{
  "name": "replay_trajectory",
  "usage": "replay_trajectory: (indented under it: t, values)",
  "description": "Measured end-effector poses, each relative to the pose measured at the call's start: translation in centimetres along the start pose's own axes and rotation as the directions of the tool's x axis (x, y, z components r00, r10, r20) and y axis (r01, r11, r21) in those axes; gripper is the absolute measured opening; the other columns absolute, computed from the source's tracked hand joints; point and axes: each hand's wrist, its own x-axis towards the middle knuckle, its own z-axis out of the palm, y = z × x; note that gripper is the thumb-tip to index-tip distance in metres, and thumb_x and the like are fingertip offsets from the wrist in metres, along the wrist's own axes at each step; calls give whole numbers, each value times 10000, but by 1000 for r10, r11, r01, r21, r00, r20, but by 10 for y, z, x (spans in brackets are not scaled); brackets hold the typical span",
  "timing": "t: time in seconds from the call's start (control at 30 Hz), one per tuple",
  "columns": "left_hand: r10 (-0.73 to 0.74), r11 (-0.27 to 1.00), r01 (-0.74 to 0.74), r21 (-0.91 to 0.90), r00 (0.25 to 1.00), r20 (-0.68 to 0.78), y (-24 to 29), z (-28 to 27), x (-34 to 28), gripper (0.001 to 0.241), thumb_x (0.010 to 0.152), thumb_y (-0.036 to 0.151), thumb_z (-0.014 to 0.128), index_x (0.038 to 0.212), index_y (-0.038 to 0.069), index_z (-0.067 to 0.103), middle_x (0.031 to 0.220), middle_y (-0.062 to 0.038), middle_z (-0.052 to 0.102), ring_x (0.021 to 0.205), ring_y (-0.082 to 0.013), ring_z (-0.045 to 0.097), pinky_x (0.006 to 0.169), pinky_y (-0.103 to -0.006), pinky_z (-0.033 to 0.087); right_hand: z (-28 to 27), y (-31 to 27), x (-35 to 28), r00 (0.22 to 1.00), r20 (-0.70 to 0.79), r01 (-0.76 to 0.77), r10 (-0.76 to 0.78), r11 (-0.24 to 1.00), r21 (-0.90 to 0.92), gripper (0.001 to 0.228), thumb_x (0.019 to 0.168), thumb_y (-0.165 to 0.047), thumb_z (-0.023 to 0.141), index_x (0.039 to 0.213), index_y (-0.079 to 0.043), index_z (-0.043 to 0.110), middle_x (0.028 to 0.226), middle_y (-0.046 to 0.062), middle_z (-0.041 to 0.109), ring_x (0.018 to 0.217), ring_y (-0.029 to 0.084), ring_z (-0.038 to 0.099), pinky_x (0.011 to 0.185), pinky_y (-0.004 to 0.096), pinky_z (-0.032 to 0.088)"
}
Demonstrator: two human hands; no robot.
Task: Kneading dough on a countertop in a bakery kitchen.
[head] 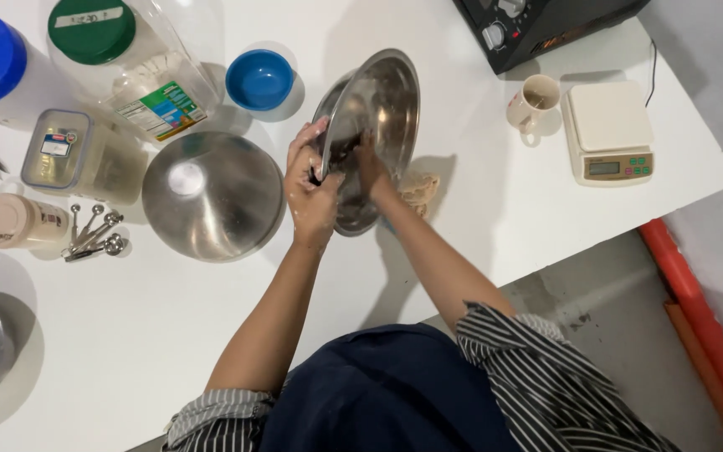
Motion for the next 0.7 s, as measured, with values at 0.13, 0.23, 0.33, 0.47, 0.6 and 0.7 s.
replay_trajectory:
  t: [0.13, 0.23, 0.33, 0.47, 0.6, 0.7]
  values:
    - [24, 999, -23, -37, 999, 32, -2, -3, 1, 334, 742, -185, 547, 793, 70, 338, 1510, -156, 554, 1557, -382, 366, 1275, -469, 273, 17, 22, -29, 999, 5, -48, 48, 974, 221, 610, 1062, -404, 325, 1560, -61, 241, 1604, 168, 397, 1408, 291, 472, 1118, 370, 360]
    - [24, 999, -24, -30, 1000, 15, -13, 1, 6, 334, 738, -178, 553, 791, 68, 333, 1509, -152, 560, 1556, -382, 352, 1292, -475, 283, 35, 30, -54, 929, 105, 369, -354, 901, -227, 575, 1055, -386, 374, 1463, -25, 557, 1386, 241, 645, 1315, 328, 583, 1070, 389, 440]
    - [62, 996, -61, -57, 998, 8, -19, 5, 2, 273, 786, -188, 507, 791, 49, 372, 1488, -164, 570, 1550, -387, 395, 1310, -481, 275, 22, -25, -106, 942, 225, -302, 247, 918, 258, 670, 1172, -459, 335, 1299, 110, 665, 925, 167, 642, 855, 253, 529, 778, 426, 443]
    - [172, 976, -176, 126, 984, 39, -14, 26, -1, 240, 778, -190, 476, 785, 26, 372, 1436, -175, 628, 1506, -408, 440, 1290, -504, 307, 13, 2, -123, 989, 143, -42, -45, 835, 549, 507, 1085, -371, 381, 1438, -26, 496, 1201, 84, 610, 1008, 128, 586, 883, 305, 492]
    - [242, 964, -250, 93, 966, 87, -9, 38, 8, 208, 800, -178, 480, 777, 11, 398, 1432, -166, 625, 1493, -420, 454, 1285, -519, 340, -18, 7, -121, 988, 31, 135, -151, 943, 304, 612, 1101, -420, 276, 1568, -36, 372, 1402, 144, 563, 1153, 209, 573, 1001, 362, 491]
    - [284, 940, -306, 148, 947, 150, -15, 49, -3, 193, 792, -166, 529, 772, -3, 427, 1389, -145, 659, 1463, -430, 469, 1244, -510, 398, -43, 49, -108, 888, -38, 434, -458, 864, -253, 567, 1181, -354, 255, 1609, 12, 319, 1648, 243, 376, 1553, 344, 292, 1258, 491, 205]
